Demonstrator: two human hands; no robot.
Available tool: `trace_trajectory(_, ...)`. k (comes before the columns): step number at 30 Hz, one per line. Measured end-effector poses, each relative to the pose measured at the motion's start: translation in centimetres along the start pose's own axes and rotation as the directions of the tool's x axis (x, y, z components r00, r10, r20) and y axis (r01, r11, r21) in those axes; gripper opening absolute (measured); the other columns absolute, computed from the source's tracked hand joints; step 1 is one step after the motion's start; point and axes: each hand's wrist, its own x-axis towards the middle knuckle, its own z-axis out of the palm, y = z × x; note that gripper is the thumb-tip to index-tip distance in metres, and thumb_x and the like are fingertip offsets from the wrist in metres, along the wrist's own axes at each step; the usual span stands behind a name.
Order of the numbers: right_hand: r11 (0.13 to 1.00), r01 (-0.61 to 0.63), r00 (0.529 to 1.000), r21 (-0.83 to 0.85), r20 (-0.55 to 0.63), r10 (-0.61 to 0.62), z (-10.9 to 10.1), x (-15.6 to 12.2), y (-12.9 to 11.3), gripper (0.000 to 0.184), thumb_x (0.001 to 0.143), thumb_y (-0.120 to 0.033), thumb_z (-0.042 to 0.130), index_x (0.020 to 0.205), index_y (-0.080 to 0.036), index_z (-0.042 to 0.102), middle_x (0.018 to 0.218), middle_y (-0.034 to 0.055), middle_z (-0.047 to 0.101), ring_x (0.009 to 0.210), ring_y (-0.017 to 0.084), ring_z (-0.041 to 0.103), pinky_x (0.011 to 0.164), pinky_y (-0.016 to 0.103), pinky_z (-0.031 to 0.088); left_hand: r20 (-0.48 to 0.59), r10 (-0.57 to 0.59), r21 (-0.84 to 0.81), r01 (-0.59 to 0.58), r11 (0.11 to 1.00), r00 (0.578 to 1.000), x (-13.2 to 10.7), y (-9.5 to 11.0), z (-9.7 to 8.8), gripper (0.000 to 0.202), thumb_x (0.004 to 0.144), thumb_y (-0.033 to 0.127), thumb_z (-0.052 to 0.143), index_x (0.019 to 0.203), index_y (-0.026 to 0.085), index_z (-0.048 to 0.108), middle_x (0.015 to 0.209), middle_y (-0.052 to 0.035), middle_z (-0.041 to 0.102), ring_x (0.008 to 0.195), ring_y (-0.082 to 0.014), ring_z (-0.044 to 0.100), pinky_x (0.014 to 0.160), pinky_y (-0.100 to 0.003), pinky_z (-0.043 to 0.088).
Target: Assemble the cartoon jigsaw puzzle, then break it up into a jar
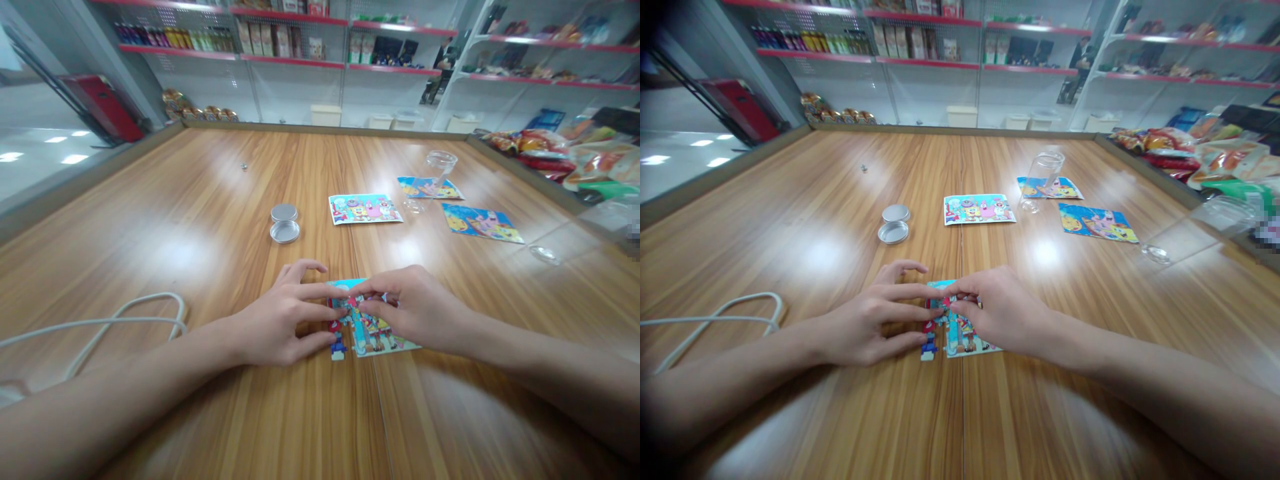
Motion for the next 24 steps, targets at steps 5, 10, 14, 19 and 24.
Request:
trace_trajectory(5, 0.999, -0.034, 0.998, -0.021, -0.045, 0.033, -1.2, 0.4, 0.4, 0.022, 0.087, -0.019, 0.066, 0.106, -0.021, 0.077, 0.09, 0.0012, 0.079, 0.077, 0.013, 0.07, 0.069, 0.024, 0.05, -0.036, 0.033, 0.006, -0.033, 0.999, 0.999, -0.1, 0.0, 0.1, 0.031, 0.089, 0.029, 0.07, 0.119, 0.025, 0.071, 0.136, -0.0064, 0.065, 0.124, -0.0305, 0.054, 0.114, -0.058, 0.031)
trace_trajectory(10, 0.997, -0.069, 0.997, -0.037, -0.031, 0.068, -2.0, 1.3, 1.6, 0.014, 0.086, -0.021, 0.066, 0.095, -0.02, 0.077, 0.088, 0.0017, 0.078, 0.077, 0.015, 0.07, 0.07, 0.026, 0.051, -0.035, 0.044, 0.031, -0.043, 0.999, 0.998, 0.0, 0.1, 0.0, 0.024, 0.091, 0.029, 0.068, 0.114, 0.024, 0.073, 0.133, -0.0046, 0.067, 0.122, -0.0293, 0.055, 0.111, -0.056, 0.036)
trace_trajectory(14, 0.984, -0.072, 0.997, -0.162, -0.047, 0.065, -2.2, 1.5, 2.4, 0.014, 0.085, -0.02, 0.066, 0.094, -0.019, 0.077, 0.085, 0.0027, 0.076, 0.075, 0.015, 0.066, 0.069, 0.028, 0.048, -0.066, 0.055, 0.036, -0.053, 0.998, 0.996, 0.1, 0.2, -0.1, 0.018, 0.09, 0.028, 0.069, 0.106, 0.023, 0.076, 0.127, -0.0053, 0.07, 0.125, -0.03, 0.052, 0.111, -0.054, 0.038)
trace_trajectory(19, 0.927, 0.175, 0.984, -0.332, 0.084, -0.156, -2.8, 0.6, 1.4, 0.015, 0.087, -0.024, 0.068, 0.099, -0.019, 0.075, 0.092, 0.0056, 0.069, 0.083, 0.017, 0.063, 0.073, 0.029, 0.044, -0.047, 0.054, 0.047, -0.052, 0.998, 0.997, 0.1, 0.2, 0.0, 0.018, 0.09, 0.026, 0.068, 0.106, 0.024, 0.076, 0.128, -0.004, 0.069, 0.125, -0.0289, 0.052, 0.114, -0.055, 0.035)
trace_trajectory(24, 0.906, 0.282, 0.916, -0.315, 0.37, -0.156, -2.7, 0.1, 0.3, 0.017, 0.091, -0.022, 0.063, 0.104, -0.02, 0.074, 0.093, 0.0064, 0.065, 0.083, 0.018, 0.062, 0.072, 0.029, 0.043, -0.04, 0.058, 0.047, -0.056, 0.997, 0.998, 0.1, 0.1, 0.0, 0.016, 0.09, 0.027, 0.068, 0.103, 0.025, 0.077, 0.128, -0.003, 0.069, 0.123, -0.0276, 0.054, 0.114, -0.054, 0.034)
